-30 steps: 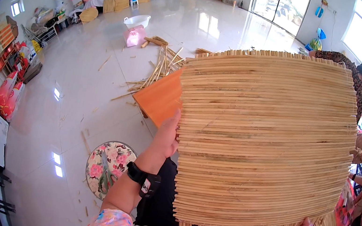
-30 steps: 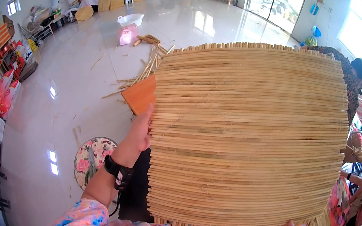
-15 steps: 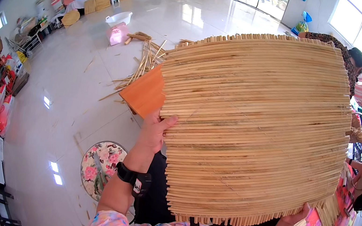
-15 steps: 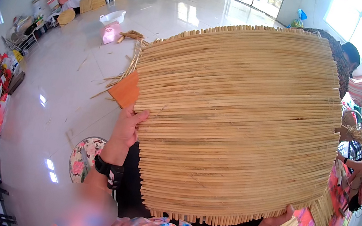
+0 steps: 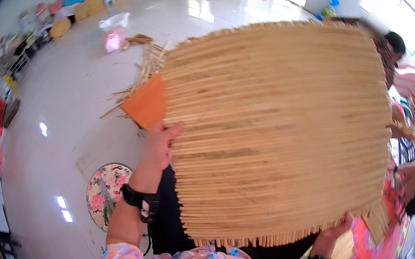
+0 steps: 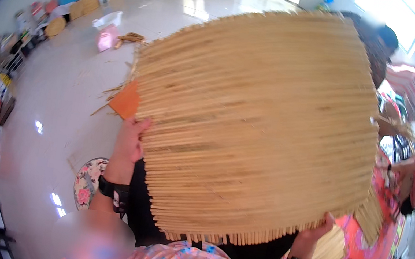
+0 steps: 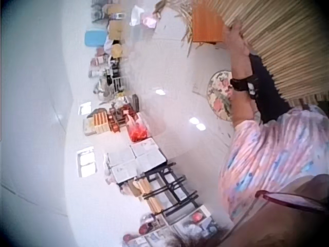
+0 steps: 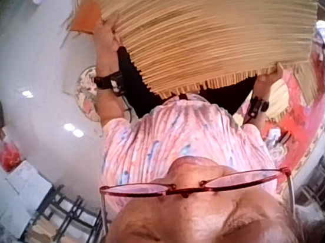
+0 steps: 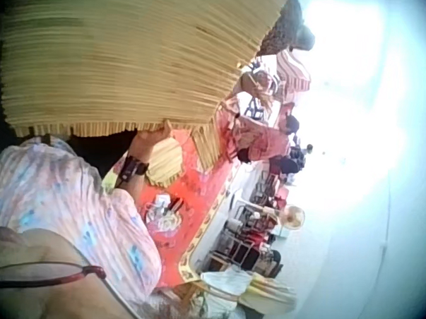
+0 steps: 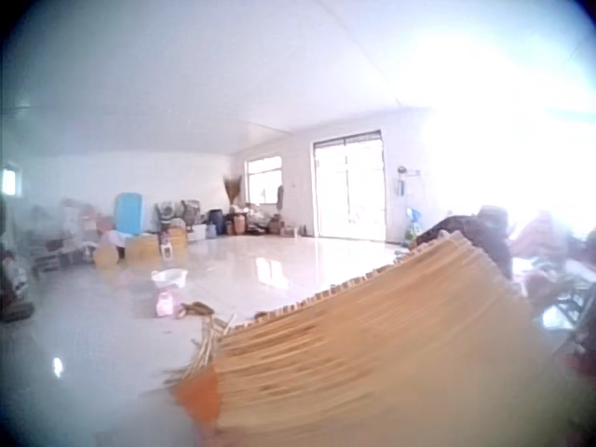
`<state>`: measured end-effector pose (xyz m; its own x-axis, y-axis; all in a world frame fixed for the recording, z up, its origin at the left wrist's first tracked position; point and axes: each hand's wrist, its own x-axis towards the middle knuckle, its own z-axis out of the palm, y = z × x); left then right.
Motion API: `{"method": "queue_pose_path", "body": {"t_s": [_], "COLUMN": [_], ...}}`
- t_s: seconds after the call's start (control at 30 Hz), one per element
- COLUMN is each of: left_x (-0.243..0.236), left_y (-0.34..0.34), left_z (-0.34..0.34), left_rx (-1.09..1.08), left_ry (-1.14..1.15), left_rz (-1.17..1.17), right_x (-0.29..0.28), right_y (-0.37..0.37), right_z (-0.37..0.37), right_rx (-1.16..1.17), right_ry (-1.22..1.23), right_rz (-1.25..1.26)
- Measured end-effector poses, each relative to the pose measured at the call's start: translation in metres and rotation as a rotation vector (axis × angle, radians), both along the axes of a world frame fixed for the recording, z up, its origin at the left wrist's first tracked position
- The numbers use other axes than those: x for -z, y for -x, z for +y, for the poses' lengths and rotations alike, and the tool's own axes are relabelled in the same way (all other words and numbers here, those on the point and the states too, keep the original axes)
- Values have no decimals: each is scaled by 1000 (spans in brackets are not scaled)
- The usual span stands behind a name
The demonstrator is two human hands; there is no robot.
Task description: The person sits on the floor and weaves a bamboo mat by hand. They thread a string through the ends of the bamboo strips to secure them together, occasionally lifting the mat to inspect the work.
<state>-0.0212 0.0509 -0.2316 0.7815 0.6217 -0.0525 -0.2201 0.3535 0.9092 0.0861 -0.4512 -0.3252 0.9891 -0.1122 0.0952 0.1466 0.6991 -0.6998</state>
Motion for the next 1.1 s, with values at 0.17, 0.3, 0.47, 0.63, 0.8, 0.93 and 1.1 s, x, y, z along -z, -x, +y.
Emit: {"method": "queue_pose_path", "body": {"t_s": [0.17, 0.3, 0.47, 0.63, 0.8, 0.93, 1.1], "left_x": [39, -4, -49, -45, -49, -52, -49], "left_y": [4, -18, -10, -3, 2, 4, 4], "left_z": [35, 38, 21, -5, -30, -45, -67], "left_rx": [-99, 26, 33, 199, 314, 409, 554], "left_ry": [-333, -331, -448, -849, -1039, -1146, -1210], "left_rz": [122, 107, 255, 229, 285, 291, 288], "right_x": [-28, -48, -70, -73, -75, -73, -76], "right_y": [1, -5, -12, -10, -8, -7, -6], "right_z": [20, 50, 81, 85, 87, 89, 89], "right_rx": [-152, -219, -196, -192, -145, -29, 7], "right_ry": [-102, -186, -216, -224, -219, -174, -160], "right_rz": [161, 251, 222, 194, 267, 283, 276]}}
